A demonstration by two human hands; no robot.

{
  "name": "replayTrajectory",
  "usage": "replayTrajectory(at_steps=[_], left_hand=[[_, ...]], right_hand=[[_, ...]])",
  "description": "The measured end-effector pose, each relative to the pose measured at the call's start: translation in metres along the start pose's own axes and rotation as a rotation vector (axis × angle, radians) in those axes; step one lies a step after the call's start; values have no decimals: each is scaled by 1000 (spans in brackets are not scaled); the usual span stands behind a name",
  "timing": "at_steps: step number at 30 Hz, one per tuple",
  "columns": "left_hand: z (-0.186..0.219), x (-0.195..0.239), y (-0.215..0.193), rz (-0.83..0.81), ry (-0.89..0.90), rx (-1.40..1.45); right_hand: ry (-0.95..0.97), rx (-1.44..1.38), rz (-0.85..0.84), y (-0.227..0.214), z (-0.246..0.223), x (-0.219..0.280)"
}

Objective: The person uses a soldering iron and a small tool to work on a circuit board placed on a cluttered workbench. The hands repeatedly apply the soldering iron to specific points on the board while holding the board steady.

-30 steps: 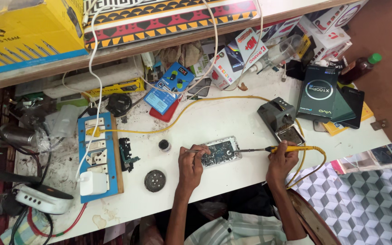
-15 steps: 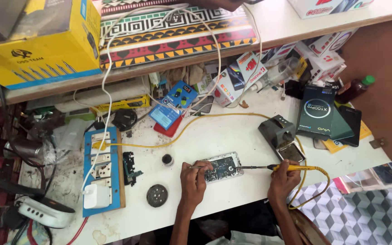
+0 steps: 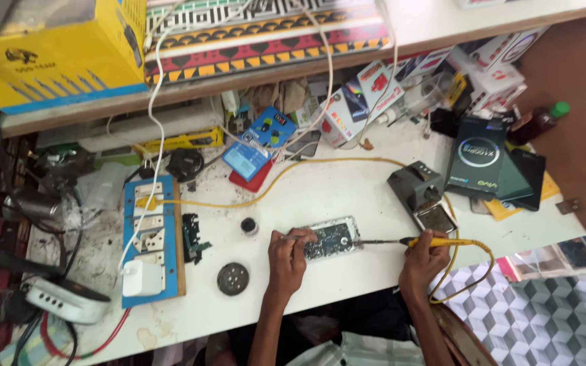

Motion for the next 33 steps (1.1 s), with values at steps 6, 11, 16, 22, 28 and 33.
replayTrajectory(at_steps=[6, 11, 16, 22, 28, 33], left_hand=[[-10, 3, 2, 21, -69, 14], [-14, 5, 2, 6, -119, 72], [-14, 8, 0, -32, -166, 60], [-12, 5, 1, -4, -163, 81], [-29, 4, 7, -36, -229, 205], [-17, 4, 7, -24, -51, 17]], right_hand=[[-20, 16, -41, 4, -1, -2], [6, -11, -54, 5, 4, -5], [40, -137, -59, 4, 11, -6], [-4, -192, -67, 1, 9, -9], [19, -199, -64, 3, 19, -12], [32, -205, -28, -1, 32, -14]])
Point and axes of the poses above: each hand's wrist, its own x-axis away from the middle knuckle, its own y-axis out of the palm, z = x × y, the point moved 7 cm from there along -x, towards the middle knuckle, and after that the axes turned 10 degrees about x, right-handed, at the moved point
